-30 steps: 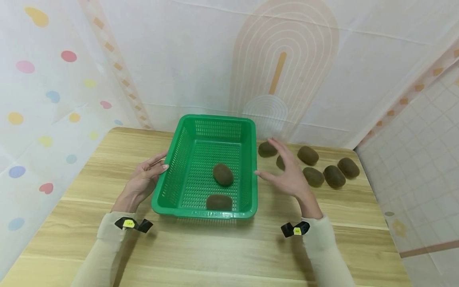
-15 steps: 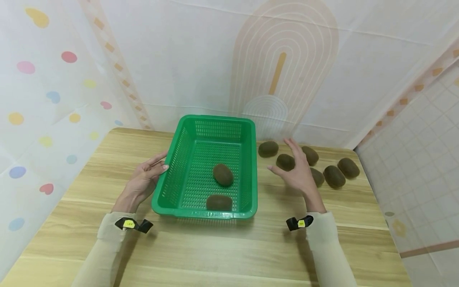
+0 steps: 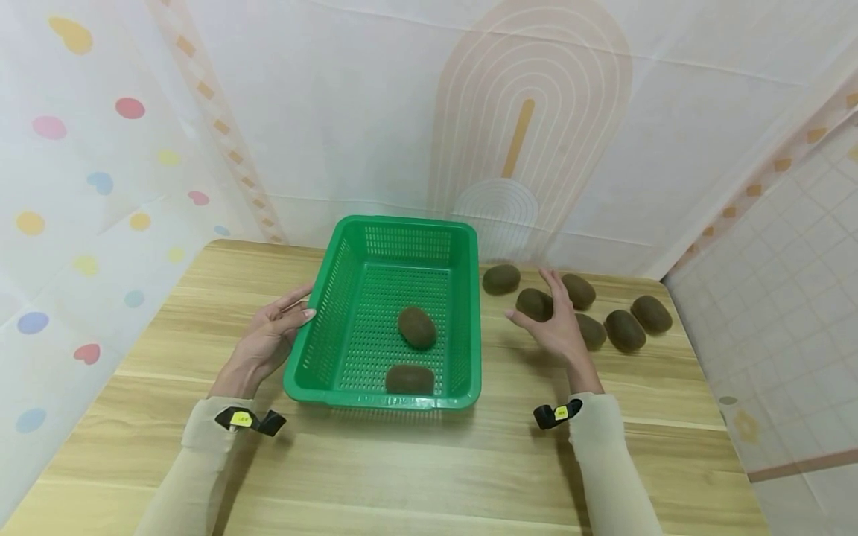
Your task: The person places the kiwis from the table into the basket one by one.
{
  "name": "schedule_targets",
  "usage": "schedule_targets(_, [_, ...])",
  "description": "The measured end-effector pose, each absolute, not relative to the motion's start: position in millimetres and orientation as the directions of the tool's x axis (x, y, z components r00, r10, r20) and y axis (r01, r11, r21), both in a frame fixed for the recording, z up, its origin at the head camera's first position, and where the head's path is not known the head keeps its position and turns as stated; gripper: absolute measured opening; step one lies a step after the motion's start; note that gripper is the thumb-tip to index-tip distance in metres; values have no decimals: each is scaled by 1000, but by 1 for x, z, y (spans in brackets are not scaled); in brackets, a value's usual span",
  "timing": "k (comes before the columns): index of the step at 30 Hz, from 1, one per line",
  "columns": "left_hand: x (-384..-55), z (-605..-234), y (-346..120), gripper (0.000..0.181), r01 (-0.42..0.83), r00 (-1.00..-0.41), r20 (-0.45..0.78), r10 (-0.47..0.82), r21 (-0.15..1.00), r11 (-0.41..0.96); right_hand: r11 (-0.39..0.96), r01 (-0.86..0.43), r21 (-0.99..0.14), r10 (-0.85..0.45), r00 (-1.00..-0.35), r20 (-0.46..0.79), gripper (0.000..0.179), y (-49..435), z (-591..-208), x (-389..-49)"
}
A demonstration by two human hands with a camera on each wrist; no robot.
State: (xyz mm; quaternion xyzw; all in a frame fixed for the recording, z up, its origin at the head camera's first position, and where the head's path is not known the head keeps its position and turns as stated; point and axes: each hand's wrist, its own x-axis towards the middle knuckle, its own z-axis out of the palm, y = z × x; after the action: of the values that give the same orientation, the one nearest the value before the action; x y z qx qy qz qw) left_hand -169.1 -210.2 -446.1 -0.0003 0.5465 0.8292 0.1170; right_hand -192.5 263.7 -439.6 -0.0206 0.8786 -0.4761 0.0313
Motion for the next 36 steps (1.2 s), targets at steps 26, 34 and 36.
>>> schedule_targets(26, [-172,-449,-206,70,-197,-972,-127,197,897,-396,533,74,-843,117,-993,-13,73,284,-480,-205])
schedule_targets(34, [-169,-452,-210,68,-169,-975,-97,198,905,-391,544,88,-834,143,-990,-10,65,281,-484,-203])
schedule_targets(36, [-169,-451,-210,68,-174,-974,-102,201,907,-383,541,90,-836,151,-989,-9,64,281,-483,-202])
